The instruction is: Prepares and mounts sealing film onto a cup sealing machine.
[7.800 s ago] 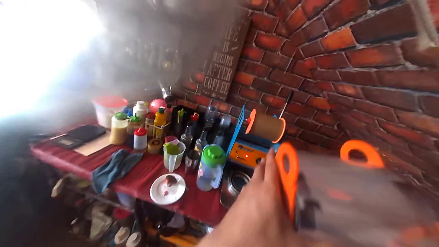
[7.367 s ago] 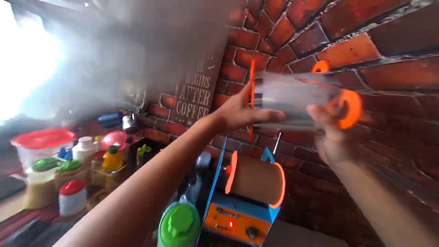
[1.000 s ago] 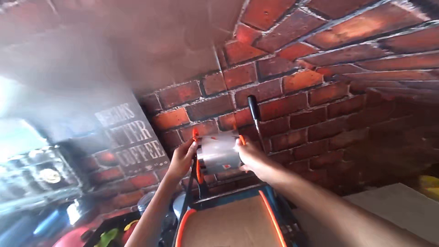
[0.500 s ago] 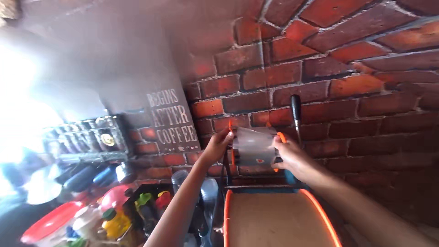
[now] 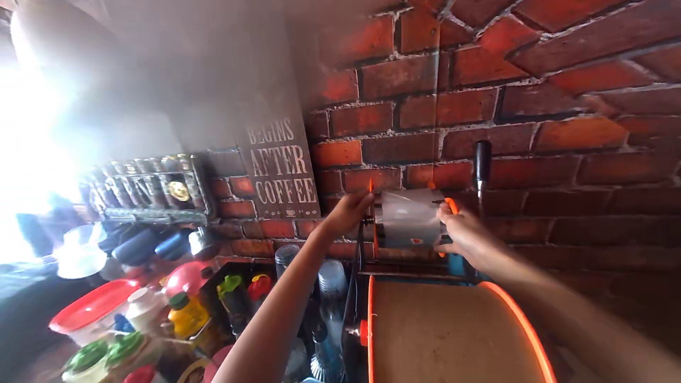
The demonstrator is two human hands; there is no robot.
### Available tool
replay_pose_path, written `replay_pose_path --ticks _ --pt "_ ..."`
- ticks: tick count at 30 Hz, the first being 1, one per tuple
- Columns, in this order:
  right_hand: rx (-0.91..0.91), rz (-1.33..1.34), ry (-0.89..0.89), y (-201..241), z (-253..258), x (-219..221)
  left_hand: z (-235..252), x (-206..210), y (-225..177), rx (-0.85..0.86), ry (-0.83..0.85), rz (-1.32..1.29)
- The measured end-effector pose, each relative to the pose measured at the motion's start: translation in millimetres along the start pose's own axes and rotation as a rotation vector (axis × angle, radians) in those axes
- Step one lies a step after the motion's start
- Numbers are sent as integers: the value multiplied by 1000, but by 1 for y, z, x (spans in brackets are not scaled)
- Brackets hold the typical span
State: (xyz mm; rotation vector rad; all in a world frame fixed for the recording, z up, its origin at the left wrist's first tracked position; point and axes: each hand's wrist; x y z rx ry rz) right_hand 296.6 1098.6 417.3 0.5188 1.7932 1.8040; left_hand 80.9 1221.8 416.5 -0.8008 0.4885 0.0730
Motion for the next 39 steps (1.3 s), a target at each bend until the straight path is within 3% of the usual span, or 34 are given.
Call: replay_pose_path --ticks 11,16,20,28,32,35,39 --pt "89 -115 36 -6 5 -3 1 7 -1 -33 36 86" --pt "161 6 64 1 2 -5 -2 18 -1 -85 -53 69" --pt "104 -64 93 3 0 -8 -13 13 7 -129 42 80" --pt "-295 -644 120 21 -12 -23 -19 4 1 -118 150 218" --pt "-828 -755 -27 17 -8 -24 -25 -1 -5 -85 152 230" --pt "-1244 -721 -4 7 8 -19 -40 -2 -18 -15 90 276" --pt "-1482 -770 81 10 3 -33 -57 -3 -39 191 -89 424"
Point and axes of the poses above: each hand's wrist, its own z-axis towards the middle knuckle, its own x-axis out of the palm, y = z × x, and after that the axes turned 12 degrees about -y, right-handed
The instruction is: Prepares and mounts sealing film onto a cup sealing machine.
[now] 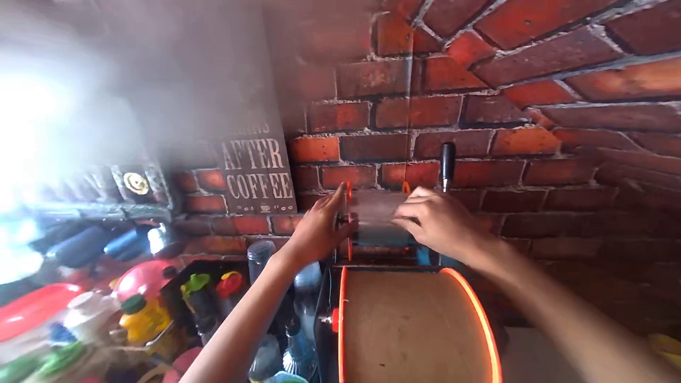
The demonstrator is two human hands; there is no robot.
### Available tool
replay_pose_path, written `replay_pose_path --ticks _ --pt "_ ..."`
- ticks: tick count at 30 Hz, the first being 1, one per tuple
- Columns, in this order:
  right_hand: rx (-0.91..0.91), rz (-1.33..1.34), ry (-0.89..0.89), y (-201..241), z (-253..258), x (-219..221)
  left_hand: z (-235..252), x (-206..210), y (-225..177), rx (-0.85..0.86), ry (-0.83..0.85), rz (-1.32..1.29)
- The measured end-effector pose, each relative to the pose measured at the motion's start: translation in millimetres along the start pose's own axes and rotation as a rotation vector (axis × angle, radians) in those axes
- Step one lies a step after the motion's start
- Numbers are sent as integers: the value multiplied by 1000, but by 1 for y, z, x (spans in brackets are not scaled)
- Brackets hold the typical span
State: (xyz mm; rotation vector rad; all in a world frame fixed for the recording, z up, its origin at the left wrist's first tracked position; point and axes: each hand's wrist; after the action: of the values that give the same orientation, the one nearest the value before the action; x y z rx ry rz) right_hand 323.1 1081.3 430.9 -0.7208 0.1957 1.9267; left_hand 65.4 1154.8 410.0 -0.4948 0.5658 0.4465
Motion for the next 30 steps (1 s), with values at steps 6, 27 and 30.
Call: replay_pose_path --ticks 6,27,30 --pt "148 -78 597 5 1 -19 -12 2 -10 333 -43 160" --pt "73 150 859 5 43 -3 -158 -51 -67 -425 -574 -349" --pt "93 344 386 1 40 -29 -94 -46 -64 -230 -355 -148"
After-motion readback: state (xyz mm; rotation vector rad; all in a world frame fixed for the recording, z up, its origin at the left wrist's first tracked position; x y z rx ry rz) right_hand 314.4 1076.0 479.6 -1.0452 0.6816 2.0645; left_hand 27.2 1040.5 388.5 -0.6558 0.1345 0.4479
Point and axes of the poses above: each hand's wrist, its own z-axis towards the middle knuckle, its own x-axis out of the palm, y = z × x, and after that the axes turned 12 degrees about -y, right-handed
